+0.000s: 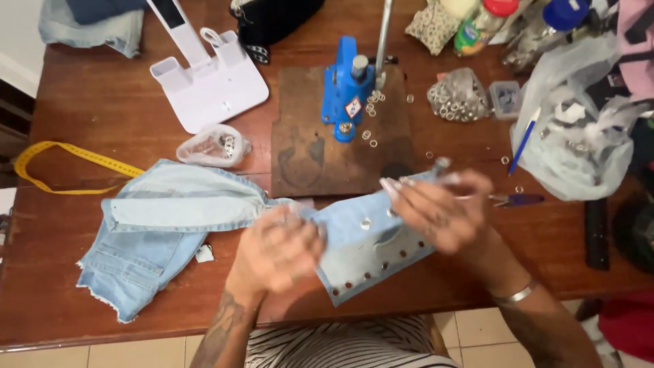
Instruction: Attaching metal eyelets to denim shorts using a manual hand press machine
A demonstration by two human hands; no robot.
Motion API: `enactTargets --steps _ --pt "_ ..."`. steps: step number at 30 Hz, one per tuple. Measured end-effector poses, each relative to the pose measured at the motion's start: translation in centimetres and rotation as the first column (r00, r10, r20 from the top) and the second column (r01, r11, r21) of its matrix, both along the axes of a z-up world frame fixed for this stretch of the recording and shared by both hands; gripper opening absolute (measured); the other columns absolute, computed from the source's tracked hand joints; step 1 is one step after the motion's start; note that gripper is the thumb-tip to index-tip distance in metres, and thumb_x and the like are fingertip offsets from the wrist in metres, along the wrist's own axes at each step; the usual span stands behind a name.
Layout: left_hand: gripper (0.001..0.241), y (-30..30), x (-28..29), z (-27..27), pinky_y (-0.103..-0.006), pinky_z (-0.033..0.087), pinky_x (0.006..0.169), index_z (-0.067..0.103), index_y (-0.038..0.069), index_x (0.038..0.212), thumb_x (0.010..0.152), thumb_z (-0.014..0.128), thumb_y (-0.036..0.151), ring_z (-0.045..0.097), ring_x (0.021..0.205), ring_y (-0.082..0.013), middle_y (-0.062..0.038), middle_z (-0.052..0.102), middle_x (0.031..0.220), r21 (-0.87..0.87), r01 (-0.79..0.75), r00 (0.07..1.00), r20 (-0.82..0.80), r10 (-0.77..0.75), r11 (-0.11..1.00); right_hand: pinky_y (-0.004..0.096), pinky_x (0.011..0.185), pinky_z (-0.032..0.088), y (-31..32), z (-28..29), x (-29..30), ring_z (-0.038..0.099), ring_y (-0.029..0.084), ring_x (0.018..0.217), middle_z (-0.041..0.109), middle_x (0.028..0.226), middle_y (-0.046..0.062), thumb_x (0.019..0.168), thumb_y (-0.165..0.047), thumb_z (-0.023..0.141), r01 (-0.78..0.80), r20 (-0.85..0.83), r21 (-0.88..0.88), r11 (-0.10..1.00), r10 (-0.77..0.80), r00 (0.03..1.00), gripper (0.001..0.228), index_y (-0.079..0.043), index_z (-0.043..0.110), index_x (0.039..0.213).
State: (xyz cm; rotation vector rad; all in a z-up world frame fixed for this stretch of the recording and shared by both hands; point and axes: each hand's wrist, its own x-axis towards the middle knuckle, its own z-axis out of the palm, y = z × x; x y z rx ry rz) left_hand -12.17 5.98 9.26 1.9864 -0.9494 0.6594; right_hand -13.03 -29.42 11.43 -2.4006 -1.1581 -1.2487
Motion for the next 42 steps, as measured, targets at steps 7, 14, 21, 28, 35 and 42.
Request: enactTargets --steps 7,14,21,28,35,42 --pt "0.030 -0.2 -2.8 -4.7 -0.0352 0.081 0.099 0.077 0.011 0.090 0.106 0.068 -0.013 0.075 0.091 -0.0182 -0.004 0.086 0.099 0.180 -0.164 0.636 0.771 -0.035 0.970 0.045 0.098 0.051 1.7 -3.6 -3.3 0.091 0.014 0.098 0.101 0.111 -0.004 0.119 -0.008 0.089 0.150 0.328 -0.061 0.987 -0.122 0.937 0.022 -0.026 0.100 0.111" --pt "0.042 -0.6 -3.5 -4.9 -0.0343 0.080 0.099 0.075 0.015 0.088 0.117 0.050 -0.001 0.073 0.090 -0.0179 -0.004 0.083 0.098 0.165 -0.172 0.640 0.768 -0.017 0.971 0.041 0.100 0.065 3.7 -1.2 -4.6 0.093 0.023 0.101 0.100 0.111 0.009 0.116 -0.001 0.087 0.102 0.239 -0.012 0.995 -0.097 0.966 0.020 -0.015 0.101 0.113" --pt "0.045 -1.1 -4.3 -5.8 -0.0425 0.079 0.101 0.079 0.012 0.091 0.120 0.046 0.006 0.076 0.091 -0.0240 -0.010 0.084 0.102 0.221 -0.160 0.693 0.719 -0.050 0.962 0.057 0.120 0.048 3.1 -4.9 -4.9 0.089 0.019 0.104 0.097 0.110 0.003 0.122 -0.009 0.084 0.079 0.203 -0.006 0.997 -0.077 0.976 0.021 -0.018 0.095 0.106" --pt "0.030 -4.3 -3.7 -1.2 -0.0621 0.067 0.116 0.088 0.013 0.123 0.126 0.059 0.006 0.078 0.104 -0.0271 -0.009 0.089 0.125 0.109 -0.258 0.815 0.559 0.155 0.960 0.054 0.108 0.059 3.7 -5.9 -5.5 0.087 0.016 0.097 0.096 0.108 0.000 0.120 -0.014 0.087 0.071 0.181 0.011 0.997 -0.072 0.981 0.019 -0.020 0.093 0.103" --pt "0.034 -5.5 -4.0 -2.7 -0.0610 0.073 0.111 0.088 0.006 0.111 0.124 0.057 0.002 0.077 0.092 -0.0270 -0.013 0.083 0.107 0.134 -0.179 0.825 0.561 0.075 0.975 0.053 0.098 0.065 2.4 -8.3 -6.8 0.080 0.024 0.094 0.083 0.107 0.002 0.122 -0.076 0.060 0.013 -0.119 -0.028 1.000 -0.016 0.993 0.067 -0.016 0.086 0.111" --pt "0.026 -5.3 -4.9 -7.2 -0.0558 0.065 0.121 0.090 0.013 0.108 0.123 0.069 0.011 0.077 0.088 -0.0224 -0.004 0.080 0.095 0.088 -0.079 0.957 0.286 0.051 0.993 0.048 0.081 0.061 3.0 -9.2 -5.3 0.076 0.034 0.089 0.069 0.091 0.007 0.127 -0.053 0.063 -0.109 -0.515 -0.059 0.992 0.063 0.855 0.049 -0.013 0.075 0.100"
